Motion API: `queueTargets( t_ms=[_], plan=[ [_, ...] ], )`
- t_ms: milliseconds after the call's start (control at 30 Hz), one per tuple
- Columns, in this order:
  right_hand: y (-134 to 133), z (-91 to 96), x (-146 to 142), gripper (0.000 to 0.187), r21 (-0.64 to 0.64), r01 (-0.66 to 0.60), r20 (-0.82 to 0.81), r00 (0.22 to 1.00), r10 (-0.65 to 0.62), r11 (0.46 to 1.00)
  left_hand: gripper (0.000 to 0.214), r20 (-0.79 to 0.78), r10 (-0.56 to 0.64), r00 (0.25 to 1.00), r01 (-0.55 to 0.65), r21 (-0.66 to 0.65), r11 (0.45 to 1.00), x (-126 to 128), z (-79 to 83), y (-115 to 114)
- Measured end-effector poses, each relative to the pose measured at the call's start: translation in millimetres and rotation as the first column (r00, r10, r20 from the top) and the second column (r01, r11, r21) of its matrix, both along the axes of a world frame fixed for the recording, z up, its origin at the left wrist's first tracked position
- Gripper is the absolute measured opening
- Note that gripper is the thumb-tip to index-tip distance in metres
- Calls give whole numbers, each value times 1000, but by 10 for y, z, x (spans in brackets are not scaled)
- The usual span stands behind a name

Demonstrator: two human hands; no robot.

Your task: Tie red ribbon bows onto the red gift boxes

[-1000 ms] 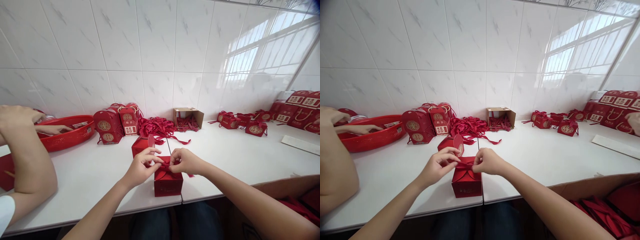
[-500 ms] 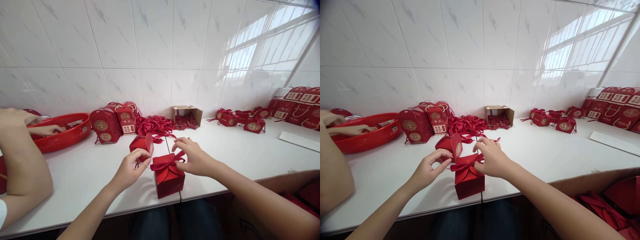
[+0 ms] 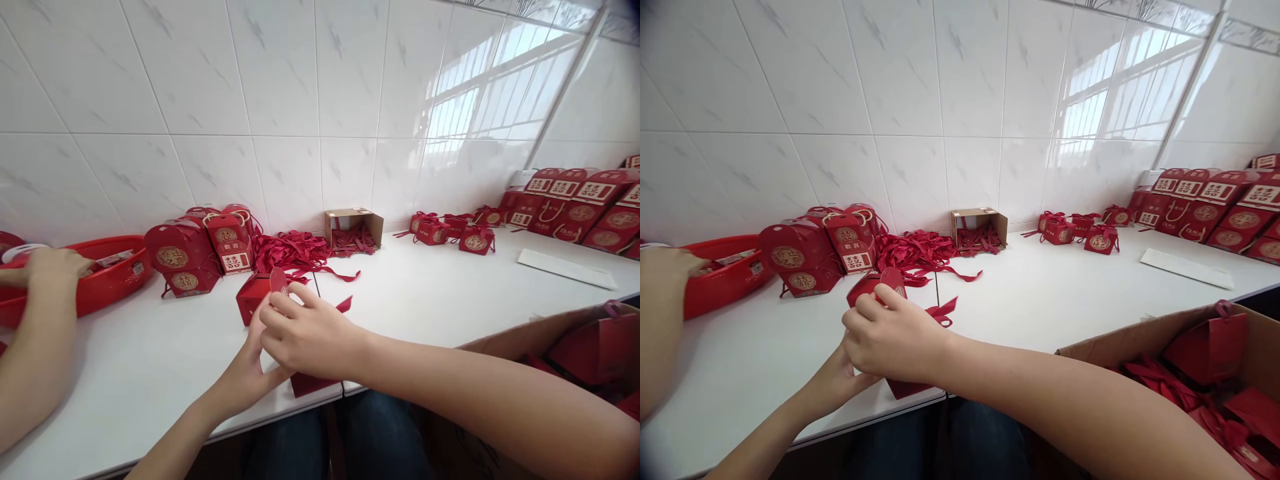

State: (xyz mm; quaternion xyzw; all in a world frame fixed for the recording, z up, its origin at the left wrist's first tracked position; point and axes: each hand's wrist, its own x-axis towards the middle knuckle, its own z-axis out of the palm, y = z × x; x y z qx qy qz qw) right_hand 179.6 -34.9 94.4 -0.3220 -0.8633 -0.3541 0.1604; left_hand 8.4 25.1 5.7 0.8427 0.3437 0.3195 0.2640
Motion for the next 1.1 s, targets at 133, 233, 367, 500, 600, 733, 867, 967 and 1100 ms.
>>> queueTargets(
  t_ms=[133,233,367,500,600,733,867,967,1100],
  plan=[
    [-14,-82,-33,34,-159,-31,-113,993,12,987,86,209,130,969,-154,105,983,-81,-99,240],
    [-18,-251,-41,22,-312,-79,-199,980,17,947,89,231,419,878,-462,181,869,-32,-167,471],
    [72,-481,131,27,-525,-21,-170,982,-81,851,87,119,564,817,-574,261,776,60,-302,741],
    [419,-565,638,30,-608,461,39,830,-556,646,77,144,529,836,-547,286,787,64,-457,860],
    [746,-637,1011,43,-598,655,44,602,-797,462,73,184,517,836,-549,272,791,62,-514,843],
    [1063,-914,1182,51,-663,642,31,538,-842,386,74,217,507,834,-546,196,814,81,-515,797],
    [1251,-1206,1142,71,-744,544,-66,518,-853,388,67,279,448,850,-499,152,853,60,-496,789],
    [1316,-1280,1119,64,-797,451,-158,485,-860,402,63,294,386,874,-439,140,888,24,-486,785],
    [1264,-1177,1129,42,-843,282,-301,459,-836,459,58,319,249,915,-305,138,942,-4,-478,767]
  ],
)
